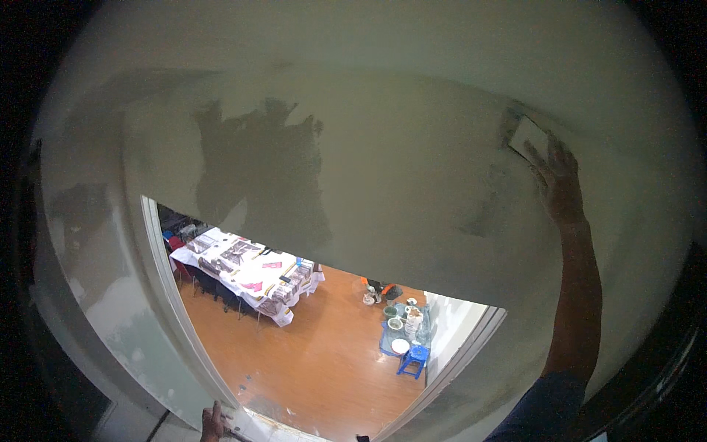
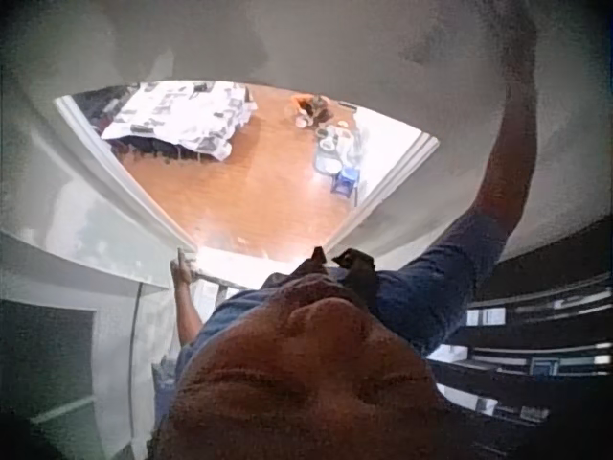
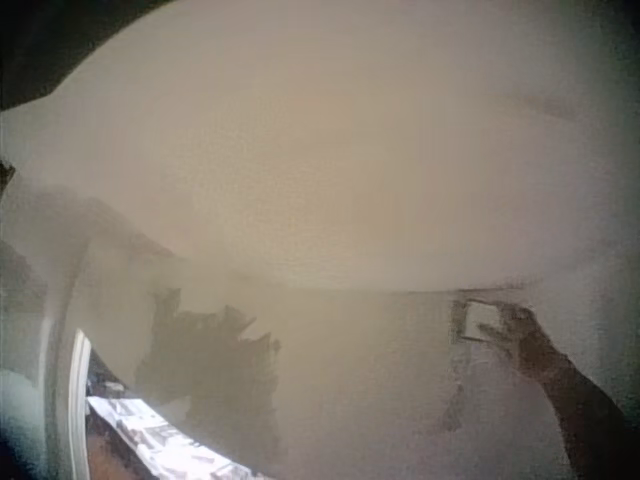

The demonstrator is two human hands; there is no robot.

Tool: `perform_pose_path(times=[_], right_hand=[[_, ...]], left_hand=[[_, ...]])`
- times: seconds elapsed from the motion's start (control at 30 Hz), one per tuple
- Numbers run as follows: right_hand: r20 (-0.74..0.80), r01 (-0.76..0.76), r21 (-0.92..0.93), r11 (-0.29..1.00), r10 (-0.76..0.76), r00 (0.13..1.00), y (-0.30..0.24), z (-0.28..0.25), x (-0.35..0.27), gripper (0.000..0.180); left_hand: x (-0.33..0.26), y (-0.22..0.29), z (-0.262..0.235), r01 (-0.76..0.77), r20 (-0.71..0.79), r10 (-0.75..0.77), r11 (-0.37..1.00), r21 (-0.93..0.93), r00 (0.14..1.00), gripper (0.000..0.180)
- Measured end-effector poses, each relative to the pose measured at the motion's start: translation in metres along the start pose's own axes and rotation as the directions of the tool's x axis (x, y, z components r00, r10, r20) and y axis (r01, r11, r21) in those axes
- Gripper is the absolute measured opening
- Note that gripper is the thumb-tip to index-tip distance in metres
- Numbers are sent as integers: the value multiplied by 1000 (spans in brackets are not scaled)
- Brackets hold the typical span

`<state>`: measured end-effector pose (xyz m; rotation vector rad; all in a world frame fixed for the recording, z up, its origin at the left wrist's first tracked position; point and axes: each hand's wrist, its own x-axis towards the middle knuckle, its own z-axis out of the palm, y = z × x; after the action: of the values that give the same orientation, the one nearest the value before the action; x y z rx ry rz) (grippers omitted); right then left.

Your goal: The person uses a trowel to apply and smooth plaster on a ceiling. The camera is mounted on the person's head, providing a first-person view of the work. The person repeatedly scrapes and smooths the surface, occasionally pausing to wipe the tool or check the surface with their hand.

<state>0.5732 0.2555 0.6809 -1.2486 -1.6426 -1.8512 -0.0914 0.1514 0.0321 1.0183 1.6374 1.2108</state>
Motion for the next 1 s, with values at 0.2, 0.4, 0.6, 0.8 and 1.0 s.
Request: perform_pose_path(times=[0.2, 0.4, 0.6, 0.8, 1.0], right_hand=[[81, 241, 13, 970, -241, 967, -127, 12, 96, 55], [66, 88, 75, 993, -93, 993, -32, 8, 43, 54], [42, 114, -29, 993, -113, 993, -25, 24, 1, 63], [76, 304, 30, 952, -306, 949, -119, 15, 115, 72], [34, -31, 427, 904, 18, 999, -53, 35, 8, 51]], left_hand=[[9, 5, 10, -22, -50, 22, 1000, -1, 998, 75], [0, -29, -21, 44, -37, -45, 998, -34, 998, 72], [32, -3, 24, -121, -12, 124, 982, 142, 992, 76], [13, -31, 1, -53, -102, 47, 997, -59, 994, 74], [7, -34, 3, -219, -14, 219, 976, -21, 976, 71]])
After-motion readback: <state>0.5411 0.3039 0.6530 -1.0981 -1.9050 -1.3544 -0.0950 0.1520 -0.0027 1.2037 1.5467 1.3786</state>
